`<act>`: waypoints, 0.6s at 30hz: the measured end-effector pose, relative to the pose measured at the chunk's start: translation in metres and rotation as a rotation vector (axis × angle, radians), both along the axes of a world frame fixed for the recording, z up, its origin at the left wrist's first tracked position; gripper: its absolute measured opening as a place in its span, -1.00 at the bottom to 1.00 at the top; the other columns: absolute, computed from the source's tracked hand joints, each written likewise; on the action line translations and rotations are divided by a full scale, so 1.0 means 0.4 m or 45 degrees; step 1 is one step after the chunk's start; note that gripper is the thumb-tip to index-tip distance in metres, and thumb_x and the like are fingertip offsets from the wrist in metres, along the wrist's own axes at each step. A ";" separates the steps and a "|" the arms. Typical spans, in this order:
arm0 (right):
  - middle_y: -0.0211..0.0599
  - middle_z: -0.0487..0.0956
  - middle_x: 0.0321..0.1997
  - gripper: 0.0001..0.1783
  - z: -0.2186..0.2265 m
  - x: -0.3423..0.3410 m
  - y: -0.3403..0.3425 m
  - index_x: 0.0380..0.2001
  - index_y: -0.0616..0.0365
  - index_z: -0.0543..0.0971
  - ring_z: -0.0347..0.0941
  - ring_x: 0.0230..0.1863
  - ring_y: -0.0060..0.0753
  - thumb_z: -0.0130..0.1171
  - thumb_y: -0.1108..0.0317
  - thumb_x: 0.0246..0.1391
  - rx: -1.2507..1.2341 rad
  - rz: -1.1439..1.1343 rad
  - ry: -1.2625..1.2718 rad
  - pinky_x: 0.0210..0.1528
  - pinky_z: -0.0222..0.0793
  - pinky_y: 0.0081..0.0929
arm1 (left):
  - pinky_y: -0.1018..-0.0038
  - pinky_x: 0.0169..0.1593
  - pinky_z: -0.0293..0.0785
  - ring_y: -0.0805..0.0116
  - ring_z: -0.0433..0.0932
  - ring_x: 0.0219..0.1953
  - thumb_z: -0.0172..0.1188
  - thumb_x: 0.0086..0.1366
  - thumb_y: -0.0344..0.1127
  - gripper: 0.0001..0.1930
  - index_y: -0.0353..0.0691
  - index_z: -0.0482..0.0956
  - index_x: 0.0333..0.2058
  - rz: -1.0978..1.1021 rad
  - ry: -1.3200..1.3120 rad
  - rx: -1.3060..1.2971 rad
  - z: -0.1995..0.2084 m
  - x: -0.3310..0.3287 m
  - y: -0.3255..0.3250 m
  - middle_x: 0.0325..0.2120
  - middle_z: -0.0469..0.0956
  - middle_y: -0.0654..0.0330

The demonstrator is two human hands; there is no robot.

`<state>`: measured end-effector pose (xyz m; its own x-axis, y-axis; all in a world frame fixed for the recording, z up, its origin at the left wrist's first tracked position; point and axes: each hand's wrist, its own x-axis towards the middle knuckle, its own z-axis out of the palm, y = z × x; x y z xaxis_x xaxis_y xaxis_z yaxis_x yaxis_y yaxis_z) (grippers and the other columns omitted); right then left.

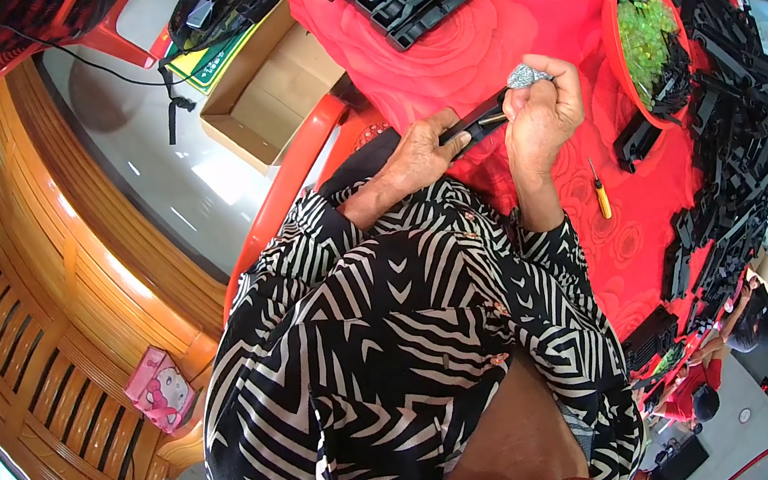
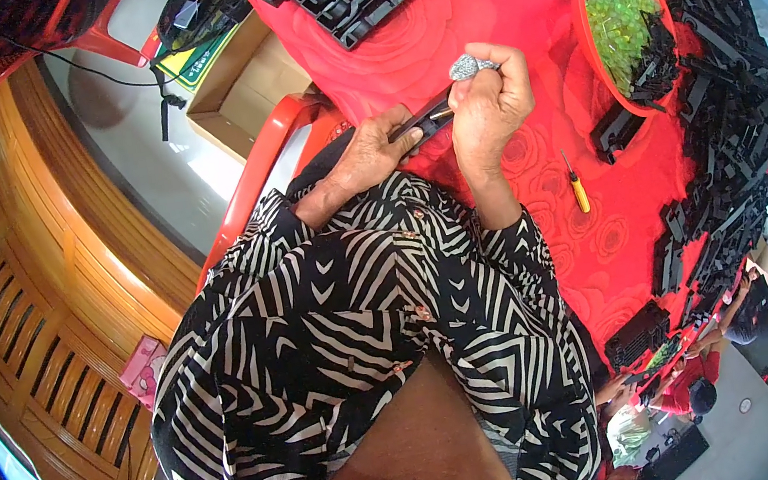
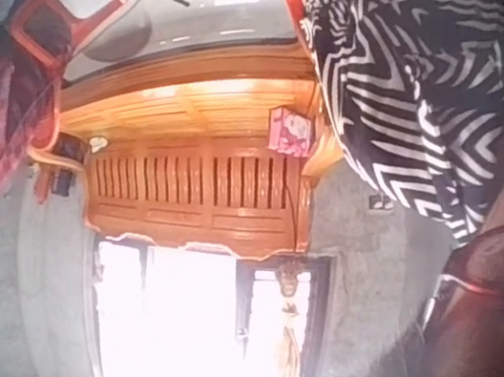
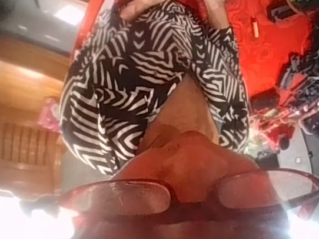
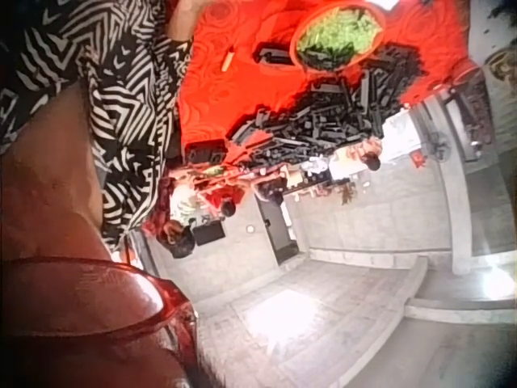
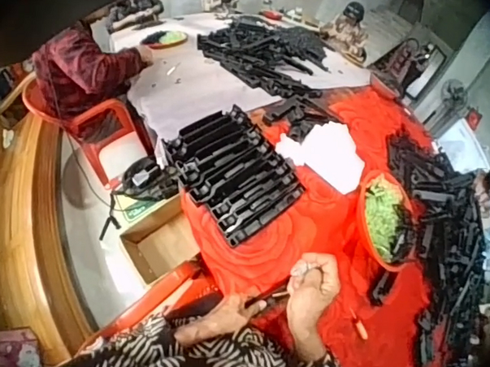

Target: The person assembles plastic toy components by picking up plastic frames and inserting small pieces into them by hand.

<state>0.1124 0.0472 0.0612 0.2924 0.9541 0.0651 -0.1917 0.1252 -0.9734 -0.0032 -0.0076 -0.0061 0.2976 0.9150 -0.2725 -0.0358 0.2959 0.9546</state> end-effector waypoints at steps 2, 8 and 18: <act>-0.35 0.34 -0.70 -0.69 0.001 -0.002 0.000 -0.42 0.27 0.43 0.15 -0.78 -0.70 -0.33 0.71 -0.14 -0.030 -0.012 -0.064 -0.79 0.07 -0.70 | 0.45 -0.40 0.30 0.53 0.25 -0.53 0.12 0.17 -0.38 -0.84 -0.35 0.41 -0.34 -0.026 0.056 -0.014 0.004 0.000 0.002 -0.70 0.28 0.17; -0.38 0.34 -0.72 -0.68 -0.001 -0.006 0.002 -0.42 0.27 0.44 0.16 -0.80 -0.70 -0.32 0.71 -0.14 -0.076 -0.008 -0.134 -0.78 0.08 -0.70 | 0.44 -0.39 0.31 0.51 0.29 -0.52 0.13 0.16 -0.38 -0.84 -0.35 0.41 -0.35 -0.017 0.081 -0.035 0.031 -0.005 0.005 -0.67 0.31 0.10; -0.37 0.31 -0.74 -0.67 -0.037 -0.006 0.026 -0.45 0.29 0.46 0.14 -0.79 -0.69 -0.33 0.72 -0.14 0.055 0.030 -0.486 -0.78 0.06 -0.71 | 0.40 -0.40 0.34 0.38 0.38 -0.55 0.14 0.13 -0.39 -0.84 -0.32 0.46 -0.32 0.050 0.157 0.030 0.018 0.011 -0.006 -0.61 0.40 -0.06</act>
<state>0.1100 0.0576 0.0463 0.2171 0.9543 0.2053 0.1799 0.1676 -0.9693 0.0011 -0.0100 0.0012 0.2268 0.9318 -0.2834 0.0710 0.2744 0.9590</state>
